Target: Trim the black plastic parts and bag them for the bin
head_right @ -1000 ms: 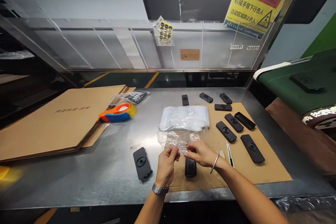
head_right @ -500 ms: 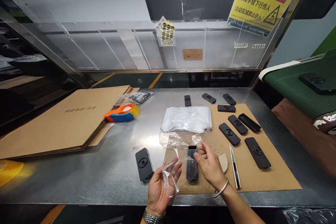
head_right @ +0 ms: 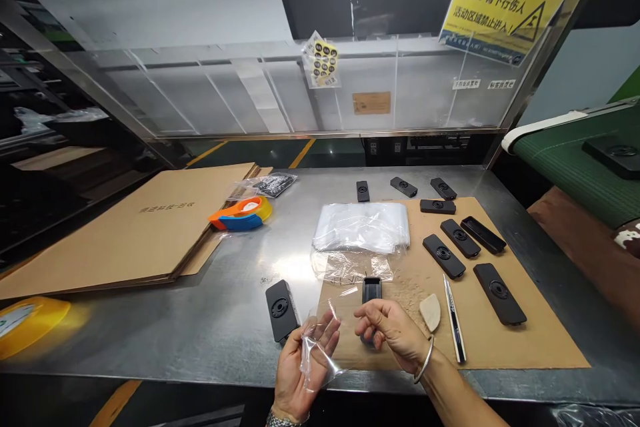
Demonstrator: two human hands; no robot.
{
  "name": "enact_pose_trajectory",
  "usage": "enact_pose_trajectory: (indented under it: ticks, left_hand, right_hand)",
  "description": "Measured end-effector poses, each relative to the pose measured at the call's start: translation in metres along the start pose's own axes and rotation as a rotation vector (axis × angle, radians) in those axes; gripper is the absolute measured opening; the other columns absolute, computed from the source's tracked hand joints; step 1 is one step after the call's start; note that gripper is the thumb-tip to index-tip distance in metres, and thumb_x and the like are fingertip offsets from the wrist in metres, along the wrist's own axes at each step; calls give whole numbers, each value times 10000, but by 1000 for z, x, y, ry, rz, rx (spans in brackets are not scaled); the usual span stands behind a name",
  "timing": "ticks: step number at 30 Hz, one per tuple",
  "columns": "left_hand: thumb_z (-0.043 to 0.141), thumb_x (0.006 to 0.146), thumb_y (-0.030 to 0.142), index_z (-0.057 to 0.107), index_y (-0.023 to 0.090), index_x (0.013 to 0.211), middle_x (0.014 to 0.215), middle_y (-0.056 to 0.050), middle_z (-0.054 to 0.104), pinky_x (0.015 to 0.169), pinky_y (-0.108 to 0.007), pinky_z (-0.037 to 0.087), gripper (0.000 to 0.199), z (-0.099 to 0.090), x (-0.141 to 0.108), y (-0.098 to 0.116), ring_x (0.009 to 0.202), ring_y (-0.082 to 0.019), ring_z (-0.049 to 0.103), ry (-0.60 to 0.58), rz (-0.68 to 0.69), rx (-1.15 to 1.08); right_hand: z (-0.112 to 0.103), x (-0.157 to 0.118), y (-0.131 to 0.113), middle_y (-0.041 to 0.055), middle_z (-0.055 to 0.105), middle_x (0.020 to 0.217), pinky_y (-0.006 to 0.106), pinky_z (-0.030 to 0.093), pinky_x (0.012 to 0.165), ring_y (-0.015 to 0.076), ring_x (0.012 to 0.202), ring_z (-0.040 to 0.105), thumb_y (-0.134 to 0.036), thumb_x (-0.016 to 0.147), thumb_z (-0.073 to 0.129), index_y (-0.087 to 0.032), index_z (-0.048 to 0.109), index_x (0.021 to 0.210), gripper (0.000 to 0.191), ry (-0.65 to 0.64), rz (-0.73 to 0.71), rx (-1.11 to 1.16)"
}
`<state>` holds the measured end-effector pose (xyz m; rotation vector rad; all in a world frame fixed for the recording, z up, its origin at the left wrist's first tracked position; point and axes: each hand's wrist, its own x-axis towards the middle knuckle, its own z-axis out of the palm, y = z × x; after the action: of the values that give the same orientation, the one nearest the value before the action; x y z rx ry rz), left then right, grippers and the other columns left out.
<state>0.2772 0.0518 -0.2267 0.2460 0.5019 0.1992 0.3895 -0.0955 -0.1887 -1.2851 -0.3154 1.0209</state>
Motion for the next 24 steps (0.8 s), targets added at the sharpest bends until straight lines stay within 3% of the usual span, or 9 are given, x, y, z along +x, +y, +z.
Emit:
enact_pose_trajectory:
  ticks: [4,6,11,13,16,17,18,21,24]
  left_hand:
    - [441,771,180,660,166,709,954,-79,687,777,-319,520,227,0,1,-1,882,-219,642,44,29,66]
    - [470,765,206,634,156,720,938,-100,679,775,-343,511,177,-1,2,-1,882,-230,635,113,102,230]
    - [563,769,368,543,205,950,928,-31,599,772,-247,443,245,-2,-4,-1,905,-162,560,427,642,636]
    - [636,714,385,561,200,891,834,-6,580,726,-217,427,267,3,-12,-2,799,-142,540,381,671,745]
    - [663,690,369,586,156,758,703,-13,565,658,-238,433,236,12,-22,-4,672,-145,515,48,467,1008]
    - [639,710,380,579,151,722,679,-16,561,639,-243,436,237,14,-24,-4,654,-147,512,-12,441,1088]
    - [605,735,396,563,152,684,652,-14,552,615,-242,433,252,15,-24,-4,635,-146,506,-15,459,1149]
    - [525,785,410,500,171,591,566,6,486,537,-235,384,309,11,-21,-3,555,-133,452,184,643,1253]
    - [573,758,332,555,187,710,701,-20,526,647,-276,376,153,5,-14,-1,688,-176,482,333,821,1307]
  right_hand:
    - [5,2,1,17,565,624,205,276,472,77,519,425,-536,681,646,-128,552,711,420,25,-59,-113]
    - [5,4,0,-3,532,592,213,284,490,80,521,416,-524,680,648,-137,526,675,406,48,-92,-177]
    - [12,5,-5,-20,471,592,233,298,519,98,551,407,-415,749,603,-153,510,668,289,107,-216,-393]
    - [21,3,-6,-16,479,601,244,297,544,110,576,412,-325,755,603,-160,522,655,210,96,-264,-488]
    - [34,0,-4,-2,500,646,256,295,578,131,632,427,-220,775,557,-170,505,652,143,31,-430,-795]
    - [36,0,-4,3,504,661,256,297,579,136,645,432,-205,785,539,-172,493,657,140,9,-490,-914]
    - [38,0,-5,3,504,666,251,300,572,135,645,435,-201,795,528,-173,478,660,147,-2,-536,-1013]
    - [34,4,-13,-9,496,653,232,313,550,121,615,437,-230,819,534,-177,450,672,178,47,-555,-1093]
    - [29,11,-24,5,506,698,242,328,592,131,665,445,-226,851,497,-177,458,714,151,73,-569,-1104]
